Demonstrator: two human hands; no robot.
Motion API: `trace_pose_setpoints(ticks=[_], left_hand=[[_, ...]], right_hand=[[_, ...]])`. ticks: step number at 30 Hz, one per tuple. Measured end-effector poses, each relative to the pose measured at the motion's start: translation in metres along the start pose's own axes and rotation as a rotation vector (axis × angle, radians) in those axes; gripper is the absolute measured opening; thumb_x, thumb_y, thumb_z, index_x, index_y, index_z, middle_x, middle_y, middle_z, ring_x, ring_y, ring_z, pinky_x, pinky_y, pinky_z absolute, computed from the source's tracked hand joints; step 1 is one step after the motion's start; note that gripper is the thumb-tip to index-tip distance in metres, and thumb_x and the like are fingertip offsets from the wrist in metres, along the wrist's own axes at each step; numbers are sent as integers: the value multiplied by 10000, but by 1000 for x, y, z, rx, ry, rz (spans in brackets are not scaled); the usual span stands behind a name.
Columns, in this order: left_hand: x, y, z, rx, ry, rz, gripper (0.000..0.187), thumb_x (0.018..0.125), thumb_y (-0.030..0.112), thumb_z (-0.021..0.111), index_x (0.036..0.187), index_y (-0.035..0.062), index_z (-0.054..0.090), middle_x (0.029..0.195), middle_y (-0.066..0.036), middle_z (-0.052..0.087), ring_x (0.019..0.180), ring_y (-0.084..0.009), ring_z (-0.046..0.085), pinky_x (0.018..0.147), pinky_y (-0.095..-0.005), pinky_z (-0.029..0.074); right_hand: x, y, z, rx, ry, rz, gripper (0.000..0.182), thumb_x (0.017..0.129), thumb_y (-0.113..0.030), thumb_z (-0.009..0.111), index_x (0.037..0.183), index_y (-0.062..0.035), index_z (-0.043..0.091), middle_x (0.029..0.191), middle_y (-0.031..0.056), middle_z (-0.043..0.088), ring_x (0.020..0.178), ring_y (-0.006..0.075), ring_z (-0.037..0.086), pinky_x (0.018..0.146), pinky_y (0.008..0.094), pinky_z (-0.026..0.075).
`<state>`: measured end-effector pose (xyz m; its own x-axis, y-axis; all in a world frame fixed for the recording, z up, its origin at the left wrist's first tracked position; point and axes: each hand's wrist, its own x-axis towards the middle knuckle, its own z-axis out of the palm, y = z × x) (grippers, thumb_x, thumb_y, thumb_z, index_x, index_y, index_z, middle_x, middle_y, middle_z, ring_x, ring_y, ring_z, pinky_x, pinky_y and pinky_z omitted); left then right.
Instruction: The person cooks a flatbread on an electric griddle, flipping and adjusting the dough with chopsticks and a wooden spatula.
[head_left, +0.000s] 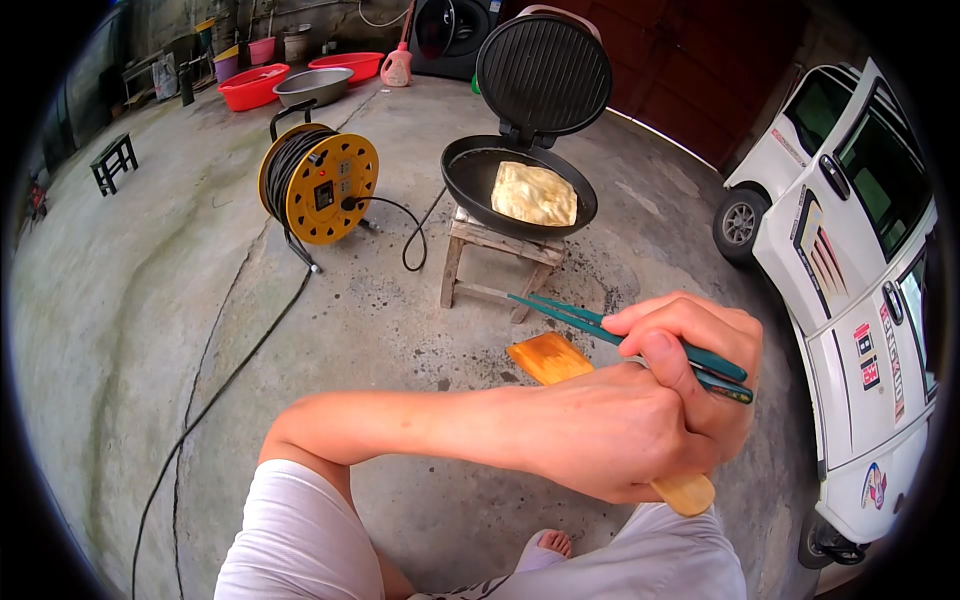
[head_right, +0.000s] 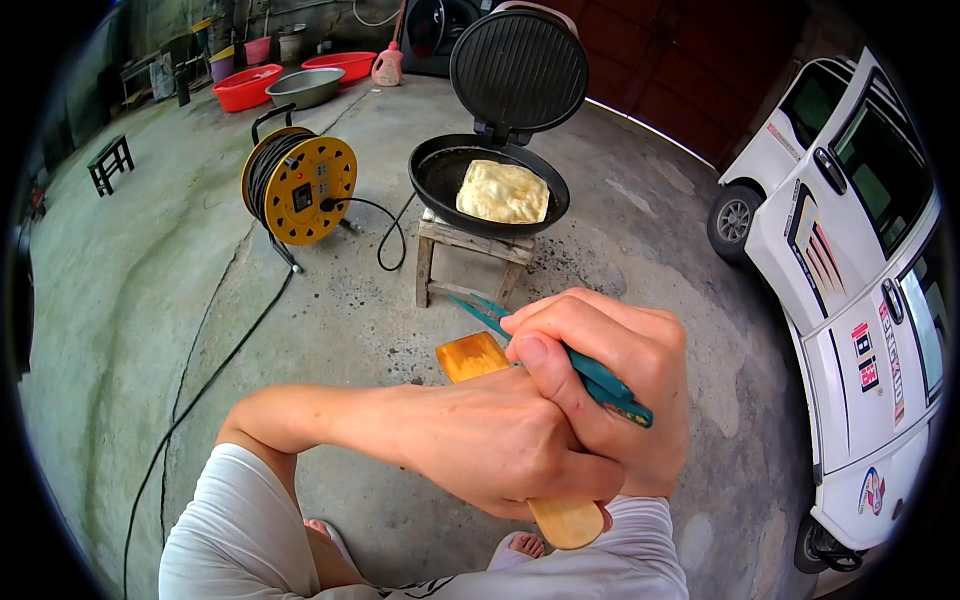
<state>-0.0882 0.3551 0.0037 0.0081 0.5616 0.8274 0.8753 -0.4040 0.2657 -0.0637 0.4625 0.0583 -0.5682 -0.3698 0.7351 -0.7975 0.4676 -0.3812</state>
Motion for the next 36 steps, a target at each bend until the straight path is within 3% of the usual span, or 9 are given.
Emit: trace_pose_setpoints(ticks=[14,19,22,25,28,31,36], left_hand=[[1,3,-2,8,-23,-34,174,720,156,693,754,18,591,647,-94,531,564,-253,539,505,-349,391],[4,1,-8,-8,16,-47,143,724,140,667,801,46,591,583,-82,539,510,-259,549,447,-350,385],[7,-1,-8,21,-79,-128,160,681,124,652,745,22,546,532,-112,523,502,-299,559,444,-385,408],[4,-2,-1,56,-130,-127,160,682,119,648,772,45,539,525,-87,530,474,-289,546,416,-374,390],[1,-4,1,51,-124,-112,161,696,120,648,793,61,533,527,-69,537,454,-277,536,393,-362,370],[1,-7,1,57,-139,-124,165,701,125,647,786,55,524,527,-73,537,452,-280,535,390,-364,367],[4,-7,2,50,-150,-132,167,710,133,644,781,50,518,527,-78,535,453,-286,533,393,-369,370]], right_hand=[[-4,3,5,21,55,-16,118,748,-73,582,692,30,587,679,141,617,652,239,634,590,296,488],[5,9,-3,58,-61,74,126,770,-69,571,699,34,585,722,129,635,685,208,637,622,279,481],[29,68,11,27,212,-87,178,867,-76,507,771,39,605,843,110,659,743,140,610,665,253,470],[37,164,24,267,298,206,280,921,-210,514,851,35,630,869,85,662,767,117,613,691,235,486],[16,231,33,255,318,375,278,920,-217,516,871,28,638,865,87,661,729,141,636,669,238,505],[3,268,32,356,326,526,268,908,-205,531,903,44,630,853,99,653,694,169,652,628,223,520],[-8,276,16,447,386,688,270,899,-210,545,931,46,627,850,109,642,745,189,659,650,222,533]])
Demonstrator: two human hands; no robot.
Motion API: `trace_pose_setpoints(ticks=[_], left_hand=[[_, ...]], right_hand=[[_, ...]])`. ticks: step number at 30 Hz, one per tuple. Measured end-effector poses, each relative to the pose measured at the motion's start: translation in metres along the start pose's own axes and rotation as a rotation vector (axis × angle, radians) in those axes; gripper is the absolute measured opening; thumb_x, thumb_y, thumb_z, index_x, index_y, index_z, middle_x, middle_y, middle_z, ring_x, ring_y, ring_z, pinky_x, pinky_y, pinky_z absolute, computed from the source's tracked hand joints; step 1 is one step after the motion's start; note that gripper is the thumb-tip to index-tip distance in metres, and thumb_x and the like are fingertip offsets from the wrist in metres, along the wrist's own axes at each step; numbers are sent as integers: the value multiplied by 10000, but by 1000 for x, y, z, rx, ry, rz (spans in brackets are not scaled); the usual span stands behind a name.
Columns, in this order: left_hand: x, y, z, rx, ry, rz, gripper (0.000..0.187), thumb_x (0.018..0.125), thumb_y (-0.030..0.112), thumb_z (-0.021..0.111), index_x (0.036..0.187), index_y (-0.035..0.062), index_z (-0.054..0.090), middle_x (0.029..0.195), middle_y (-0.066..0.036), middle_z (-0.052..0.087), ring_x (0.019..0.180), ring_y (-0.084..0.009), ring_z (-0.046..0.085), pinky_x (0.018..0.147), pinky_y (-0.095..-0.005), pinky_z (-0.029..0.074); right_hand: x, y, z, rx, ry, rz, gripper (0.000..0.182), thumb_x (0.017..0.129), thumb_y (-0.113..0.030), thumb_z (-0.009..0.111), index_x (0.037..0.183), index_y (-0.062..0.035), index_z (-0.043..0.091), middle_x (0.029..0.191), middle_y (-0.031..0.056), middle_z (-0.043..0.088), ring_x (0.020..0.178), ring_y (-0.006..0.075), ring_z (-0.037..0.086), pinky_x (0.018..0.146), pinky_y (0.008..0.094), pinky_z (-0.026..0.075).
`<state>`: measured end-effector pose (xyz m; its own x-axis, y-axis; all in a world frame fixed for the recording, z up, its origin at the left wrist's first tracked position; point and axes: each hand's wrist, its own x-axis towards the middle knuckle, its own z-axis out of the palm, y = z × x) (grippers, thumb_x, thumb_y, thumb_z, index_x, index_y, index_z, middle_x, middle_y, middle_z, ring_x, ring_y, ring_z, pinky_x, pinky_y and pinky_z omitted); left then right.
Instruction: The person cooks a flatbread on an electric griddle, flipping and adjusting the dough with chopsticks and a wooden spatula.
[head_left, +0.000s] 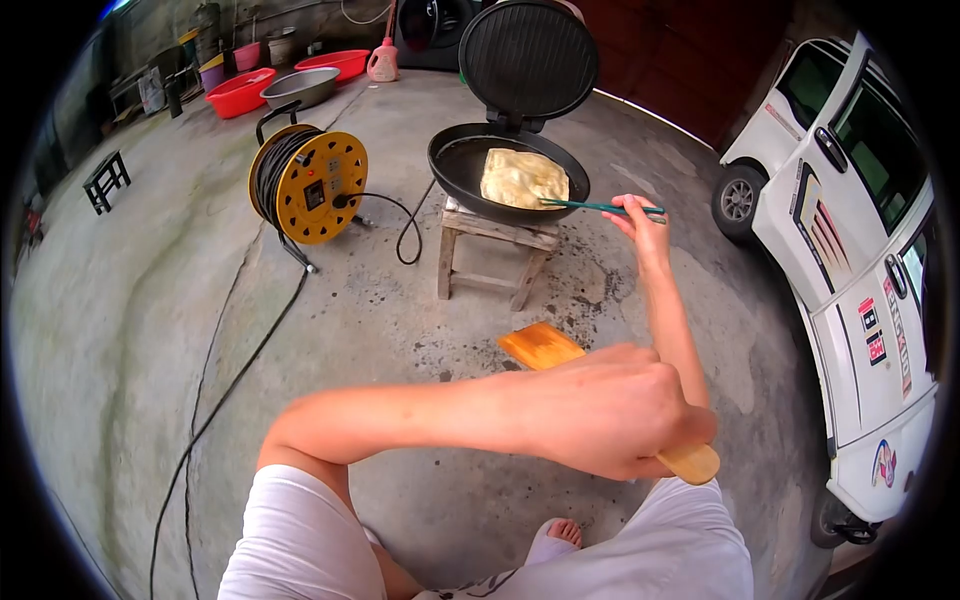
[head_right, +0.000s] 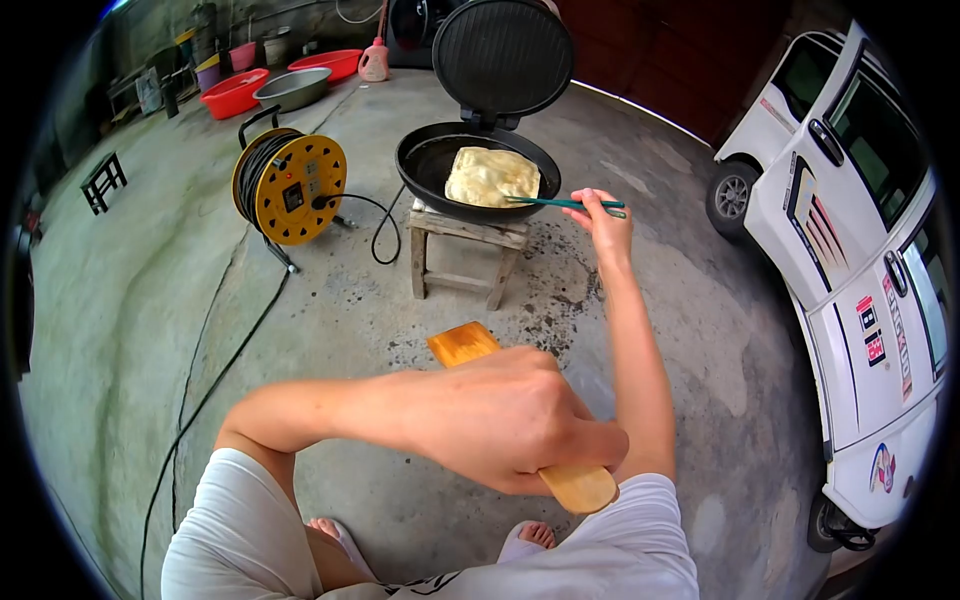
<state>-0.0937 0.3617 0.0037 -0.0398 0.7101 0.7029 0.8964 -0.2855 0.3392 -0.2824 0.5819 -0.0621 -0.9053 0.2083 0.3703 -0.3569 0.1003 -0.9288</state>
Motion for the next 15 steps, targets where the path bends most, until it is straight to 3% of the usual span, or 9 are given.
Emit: trace_pose_setpoints(ticks=[4,7,10,15], left_hand=[[-2,-1,-2,-9,-4,-11,166,720,136,642,779,48,516,526,-80,534,452,-289,532,393,-372,369],[-1,-2,-2,-10,3,-3,165,723,138,641,784,47,518,525,-80,534,451,-290,532,393,-373,369],[-1,-3,-1,-14,15,7,163,723,138,640,791,48,523,525,-78,534,449,-289,531,391,-373,367],[0,-1,0,-11,5,3,150,721,131,637,800,57,533,520,-74,528,443,-284,527,386,-368,361]], right_hand=[[5,2,-17,-2,-22,36,286,902,-226,543,946,44,628,853,106,642,769,195,660,651,225,536],[-4,-25,2,-96,-32,-117,300,908,-242,534,957,38,631,849,102,645,753,183,659,648,226,533],[-5,-43,22,-146,-200,-113,306,912,-256,530,958,26,638,845,96,648,726,167,656,650,226,529],[6,-18,49,-267,-172,-237,305,889,-251,565,854,34,667,749,78,655,656,129,639,623,235,537]])
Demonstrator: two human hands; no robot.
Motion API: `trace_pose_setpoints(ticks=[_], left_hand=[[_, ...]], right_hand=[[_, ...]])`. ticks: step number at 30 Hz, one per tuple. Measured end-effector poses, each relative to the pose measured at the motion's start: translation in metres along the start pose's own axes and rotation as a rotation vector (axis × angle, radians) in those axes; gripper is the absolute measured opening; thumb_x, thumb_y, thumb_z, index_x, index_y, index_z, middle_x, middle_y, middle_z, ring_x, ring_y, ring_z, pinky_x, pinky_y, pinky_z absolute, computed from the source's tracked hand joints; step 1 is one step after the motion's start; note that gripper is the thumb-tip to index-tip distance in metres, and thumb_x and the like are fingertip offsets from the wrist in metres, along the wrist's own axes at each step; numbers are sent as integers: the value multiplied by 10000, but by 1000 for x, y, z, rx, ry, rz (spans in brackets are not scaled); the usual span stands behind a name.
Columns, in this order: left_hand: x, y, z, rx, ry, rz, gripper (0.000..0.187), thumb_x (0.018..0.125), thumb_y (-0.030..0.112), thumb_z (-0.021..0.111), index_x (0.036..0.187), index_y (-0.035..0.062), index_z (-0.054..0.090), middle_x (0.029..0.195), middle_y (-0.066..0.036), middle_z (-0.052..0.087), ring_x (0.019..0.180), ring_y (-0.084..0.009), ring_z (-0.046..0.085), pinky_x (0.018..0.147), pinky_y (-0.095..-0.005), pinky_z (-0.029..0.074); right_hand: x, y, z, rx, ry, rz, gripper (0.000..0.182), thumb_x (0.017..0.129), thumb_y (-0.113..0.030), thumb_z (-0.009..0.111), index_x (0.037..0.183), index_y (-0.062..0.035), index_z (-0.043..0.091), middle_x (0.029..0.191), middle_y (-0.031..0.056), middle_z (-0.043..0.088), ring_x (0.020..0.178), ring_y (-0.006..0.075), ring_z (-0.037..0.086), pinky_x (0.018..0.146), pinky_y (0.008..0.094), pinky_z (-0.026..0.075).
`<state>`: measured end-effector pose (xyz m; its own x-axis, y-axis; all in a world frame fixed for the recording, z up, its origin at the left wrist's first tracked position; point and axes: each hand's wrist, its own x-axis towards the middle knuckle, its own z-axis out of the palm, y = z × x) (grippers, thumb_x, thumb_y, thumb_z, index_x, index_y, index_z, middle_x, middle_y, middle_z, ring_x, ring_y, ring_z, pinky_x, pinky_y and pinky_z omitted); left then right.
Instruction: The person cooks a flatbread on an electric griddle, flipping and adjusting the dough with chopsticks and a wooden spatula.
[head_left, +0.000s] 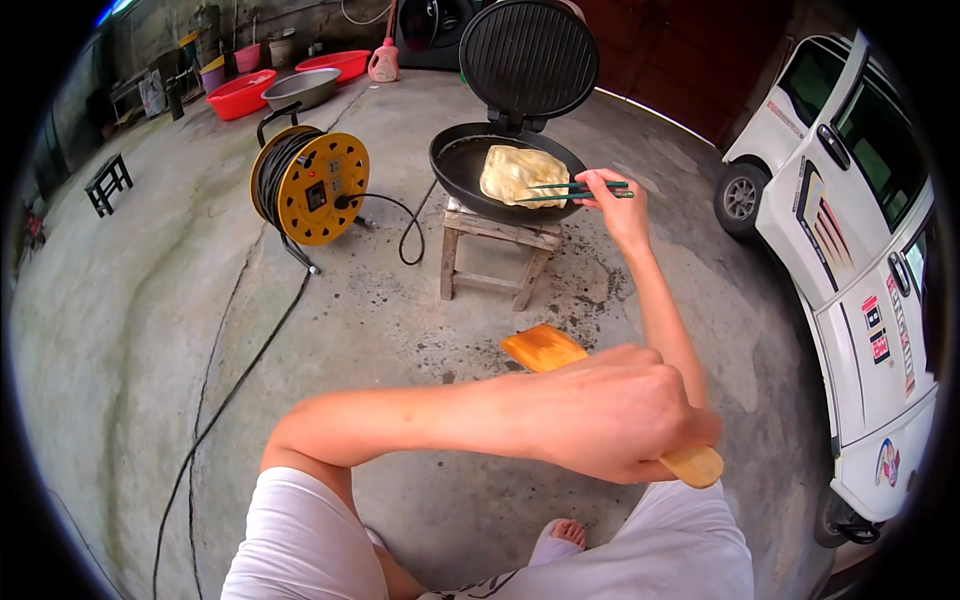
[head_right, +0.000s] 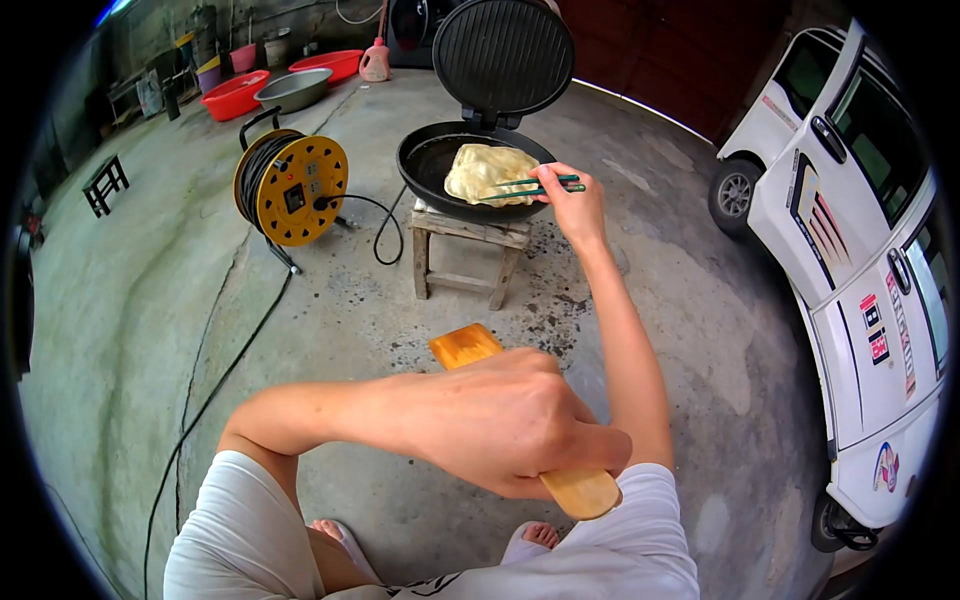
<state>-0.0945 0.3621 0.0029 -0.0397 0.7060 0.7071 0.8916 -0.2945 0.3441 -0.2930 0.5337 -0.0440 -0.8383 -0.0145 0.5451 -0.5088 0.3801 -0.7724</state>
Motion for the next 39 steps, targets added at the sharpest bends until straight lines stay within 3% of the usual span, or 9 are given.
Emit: trace_pose_setpoints(ticks=[10,14,17,21,26,29,32,36,39], left_hand=[[0,3,-2,-3,12,6,147,720,130,637,812,57,549,513,-74,523,434,-278,523,383,-363,359],[1,2,-2,-19,36,32,160,723,134,639,833,54,554,504,-77,520,432,-276,522,383,-358,356],[1,3,-2,8,19,29,167,723,135,640,844,55,558,492,-76,513,428,-274,519,385,-359,353],[-2,4,-3,14,11,5,166,717,130,642,843,59,560,489,-74,511,433,-272,521,393,-363,355],[-3,10,-7,-26,53,-28,213,669,145,658,653,12,493,457,-130,476,468,-333,537,432,-408,400],[-5,9,-12,24,0,-6,155,719,122,642,829,62,550,532,-71,545,463,-278,533,408,-363,362],[-4,11,-10,-24,45,-50,213,672,147,660,662,14,494,454,-126,470,467,-336,532,427,-406,388],[-3,11,-9,-33,37,-47,208,678,144,660,669,17,496,452,-121,469,462,-330,533,420,-398,382],[-3,11,-9,-20,25,-40,180,703,142,655,711,30,514,482,-104,496,457,-311,531,410,-381,377]], right_hand=[[-15,-15,8,-18,-87,-49,233,882,-207,571,877,1,675,825,64,647,764,118,614,644,246,555],[-27,-3,30,-310,-91,-351,194,855,-195,581,862,-20,665,885,101,625,788,253,617,728,335,470],[-27,6,50,-364,-114,-498,195,855,-199,580,852,-18,653,889,100,623,790,280,610,722,340,475],[-9,21,72,-419,-122,-433,198,846,-206,590,841,-17,648,891,117,619,823,306,600,722,354,471],[34,25,74,-121,247,-173,252,868,-206,572,827,34,639,767,139,643,614,236,638,601,328,508],[68,30,64,446,517,-80,314,896,-209,553,822,89,620,760,115,635,614,181,637,555,262,543],[89,24,49,743,785,39,282,889,-147,546,819,125,564,800,160,600,597,242,623,533,306,593],[103,37,22,910,1121,160,280,884,-138,549,777,120,533,814,163,580,604,249,606,517,319,603],[91,66,5,869,1134,246,224,896,-128,529,897,95,521,833,174,584,591,292,617,493,315,597]])
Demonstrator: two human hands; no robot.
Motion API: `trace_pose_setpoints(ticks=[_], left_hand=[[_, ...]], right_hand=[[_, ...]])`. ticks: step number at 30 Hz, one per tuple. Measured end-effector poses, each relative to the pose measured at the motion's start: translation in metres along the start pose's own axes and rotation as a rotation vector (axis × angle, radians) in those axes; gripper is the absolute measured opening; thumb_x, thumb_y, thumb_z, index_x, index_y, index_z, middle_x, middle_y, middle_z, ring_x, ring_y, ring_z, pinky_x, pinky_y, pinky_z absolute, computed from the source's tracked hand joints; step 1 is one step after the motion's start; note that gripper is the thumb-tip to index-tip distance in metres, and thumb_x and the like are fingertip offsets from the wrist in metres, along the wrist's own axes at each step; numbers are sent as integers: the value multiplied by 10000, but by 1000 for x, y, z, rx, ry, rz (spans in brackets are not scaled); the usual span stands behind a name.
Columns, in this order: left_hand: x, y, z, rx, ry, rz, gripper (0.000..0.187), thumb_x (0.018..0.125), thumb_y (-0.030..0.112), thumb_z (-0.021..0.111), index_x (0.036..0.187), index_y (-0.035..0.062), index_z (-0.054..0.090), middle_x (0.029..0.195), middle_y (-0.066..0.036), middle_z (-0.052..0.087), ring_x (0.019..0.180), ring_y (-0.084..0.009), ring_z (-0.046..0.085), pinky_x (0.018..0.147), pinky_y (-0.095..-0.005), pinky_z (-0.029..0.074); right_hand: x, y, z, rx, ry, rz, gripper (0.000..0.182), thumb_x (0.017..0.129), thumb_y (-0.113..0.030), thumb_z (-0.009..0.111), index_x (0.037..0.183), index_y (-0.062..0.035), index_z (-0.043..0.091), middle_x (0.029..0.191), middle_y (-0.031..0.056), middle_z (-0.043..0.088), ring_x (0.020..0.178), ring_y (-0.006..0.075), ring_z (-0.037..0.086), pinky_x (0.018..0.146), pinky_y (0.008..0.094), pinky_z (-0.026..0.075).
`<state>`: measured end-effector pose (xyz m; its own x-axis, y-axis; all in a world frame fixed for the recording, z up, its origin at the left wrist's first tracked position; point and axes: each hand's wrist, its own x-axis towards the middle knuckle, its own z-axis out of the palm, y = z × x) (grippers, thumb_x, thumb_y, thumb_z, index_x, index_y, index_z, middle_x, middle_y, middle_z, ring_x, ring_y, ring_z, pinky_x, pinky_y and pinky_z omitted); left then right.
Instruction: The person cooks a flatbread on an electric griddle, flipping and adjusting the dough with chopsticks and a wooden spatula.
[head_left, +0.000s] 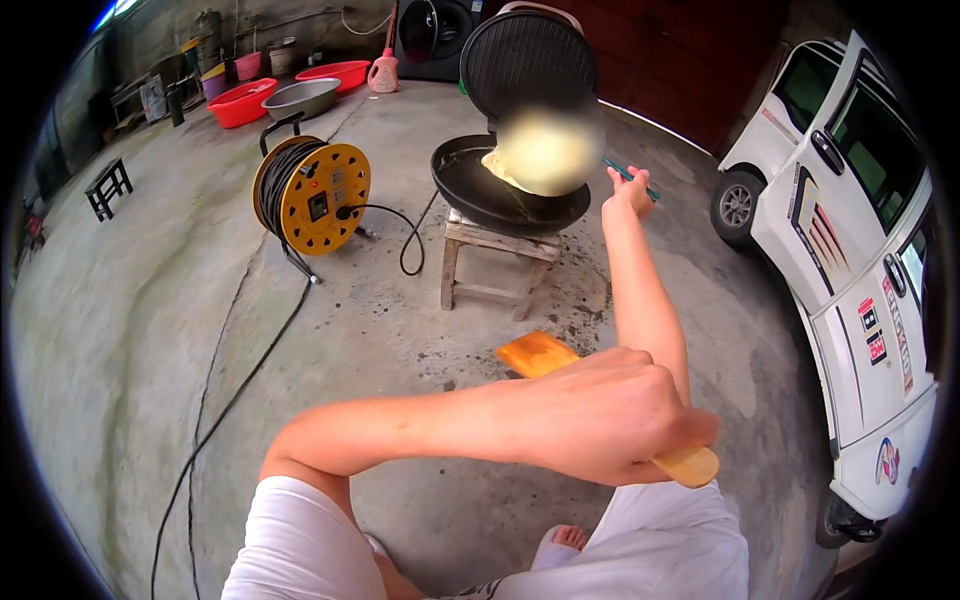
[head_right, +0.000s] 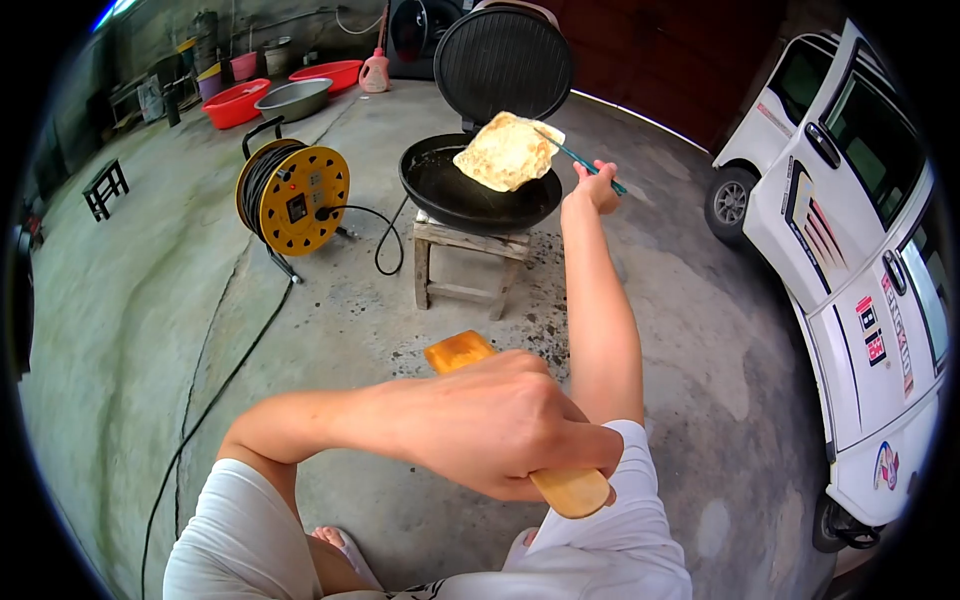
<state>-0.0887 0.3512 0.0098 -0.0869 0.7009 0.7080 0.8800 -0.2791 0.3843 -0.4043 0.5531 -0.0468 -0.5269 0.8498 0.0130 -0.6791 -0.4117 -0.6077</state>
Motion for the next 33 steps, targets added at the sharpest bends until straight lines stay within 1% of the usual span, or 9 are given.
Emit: trace_pose_setpoints(ticks=[4,9,14,17,20,22,23,28,33], left_hand=[[1,-4,1,9,-27,13,141,753,154,644,798,60,550,544,-73,547,458,-280,529,399,-351,375],[2,-6,1,17,-39,6,141,757,160,640,802,63,547,552,-72,548,460,-281,530,401,-353,378],[1,-12,1,33,-70,-7,149,758,165,640,834,62,564,557,-73,552,455,-278,530,404,-356,380],[-1,-10,1,8,-26,-52,155,658,113,649,725,15,550,500,-143,509,486,-331,551,434,-401,411],[-4,-19,6,-14,15,-47,155,658,115,649,721,17,546,504,-148,508,487,-335,546,439,-402,414],[-2,-24,8,14,-50,-51,209,734,159,646,895,43,583,531,-103,543,469,-291,543,420,-369,397],[-1,-26,8,30,-82,-51,250,772,182,645,983,55,602,545,-81,560,460,-270,542,411,-352,389],[-4,-24,4,33,-74,-69,223,784,199,643,962,69,604,531,-83,541,459,-274,536,412,-359,381],[-3,-27,4,14,-92,-63,252,790,212,644,1010,95,613,541,-83,549,485,-279,555,425,-361,404]], right_hand=[[11,0,-40,-192,-86,-78,249,880,-129,550,795,105,550,782,155,580,592,231,604,511,322,605],[18,-29,-62,-501,-393,-32,276,887,-179,544,793,80,561,761,143,567,581,245,623,514,301,592],[8,-63,-68,-572,-628,109,294,901,-215,532,827,67,570,772,147,575,648,262,649,587,270,575],[-4,-104,-66,-621,-729,24,312,910,-239,522,856,64,577,813,151,591,691,263,659,625,253,560],[-11,-111,-68,-609,-808,-29,313,914,-251,523,888,54,588,866,145,607,730,252,665,656,250,548],[-17,-100,-71,-650,-866,6,308,915,-251,524,902,49,591,868,139,608,742,247,665,671,253,545],[-17,-98,-75,-690,-851,40,293,914,-245,526,921,40,596,879,127,610,767,242,664,677,246,542],[-11,-116,-90,-732,-849,152,259,901,-207,541,934,44,597,897,112,614,803,227,662,708,234,541],[-12,-140,-80,-749,-893,9,244,882,-200,565,969,24,609,939,128,622,820,238,665,686,227,540]])
